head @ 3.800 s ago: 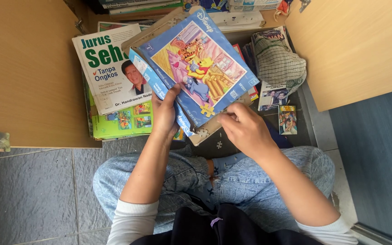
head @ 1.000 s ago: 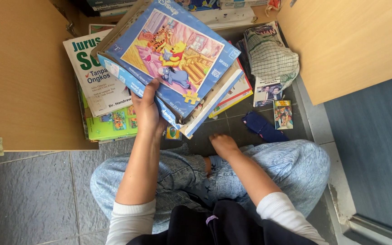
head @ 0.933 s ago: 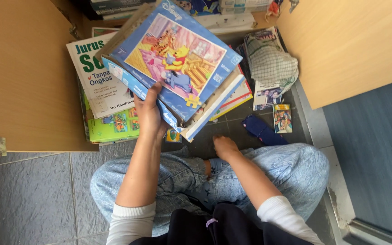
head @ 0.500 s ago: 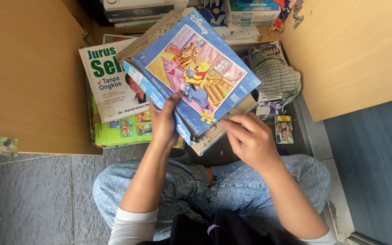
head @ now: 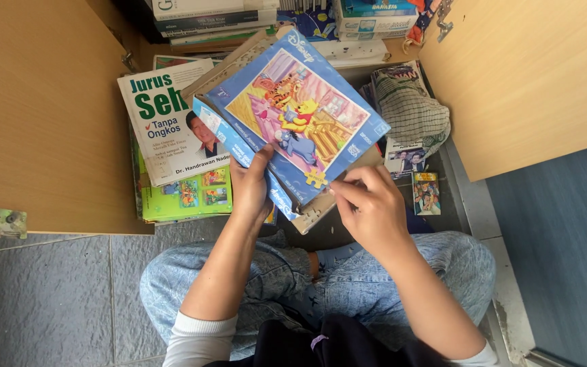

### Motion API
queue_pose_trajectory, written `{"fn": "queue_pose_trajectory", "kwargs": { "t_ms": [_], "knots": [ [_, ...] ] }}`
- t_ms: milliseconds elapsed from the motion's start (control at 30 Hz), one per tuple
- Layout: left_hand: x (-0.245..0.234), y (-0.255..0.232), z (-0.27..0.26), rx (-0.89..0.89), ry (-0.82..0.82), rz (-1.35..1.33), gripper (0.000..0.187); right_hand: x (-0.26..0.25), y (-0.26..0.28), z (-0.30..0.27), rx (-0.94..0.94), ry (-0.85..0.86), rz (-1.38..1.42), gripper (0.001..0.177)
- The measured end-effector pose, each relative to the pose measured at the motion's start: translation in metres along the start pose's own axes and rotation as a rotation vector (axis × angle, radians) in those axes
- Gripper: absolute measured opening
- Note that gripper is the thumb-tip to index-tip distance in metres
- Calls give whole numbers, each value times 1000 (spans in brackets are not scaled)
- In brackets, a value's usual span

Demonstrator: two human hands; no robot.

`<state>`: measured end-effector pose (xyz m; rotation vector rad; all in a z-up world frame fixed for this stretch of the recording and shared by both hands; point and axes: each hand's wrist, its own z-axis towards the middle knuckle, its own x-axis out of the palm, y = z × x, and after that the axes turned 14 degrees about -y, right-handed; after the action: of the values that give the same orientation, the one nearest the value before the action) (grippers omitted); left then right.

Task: Cleaning and organizing books and boxes on a lower cabinet shelf.

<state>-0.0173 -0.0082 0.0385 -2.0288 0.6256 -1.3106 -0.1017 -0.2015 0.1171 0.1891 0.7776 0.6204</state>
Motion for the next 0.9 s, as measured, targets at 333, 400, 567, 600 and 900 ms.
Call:
{"fn": "queue_pose_trajectory", "kwargs": {
  "t_ms": [333, 400, 567, 600, 900],
  "knots": [
    [-1, -2, 2, -17, -59, -37, 41, 2, 2, -25, 17, 34, 212, 25],
    [-4, 3, 0, -35, -66, -32, 42, 5, -2, -34, 21, 75, 236, 26],
    [1, 14, -11, -45, -10, -9, 45, 12, -5, -39, 47, -184, 223, 33],
    [3, 11, -12, -45, -7, -9, 45, 17, -5, -44, 47, -187, 222, 33],
    [15, 28, -3, -87, 2, 41, 43, 71, -42, -65, 1186, -350, 1374, 72]
  ]
}}
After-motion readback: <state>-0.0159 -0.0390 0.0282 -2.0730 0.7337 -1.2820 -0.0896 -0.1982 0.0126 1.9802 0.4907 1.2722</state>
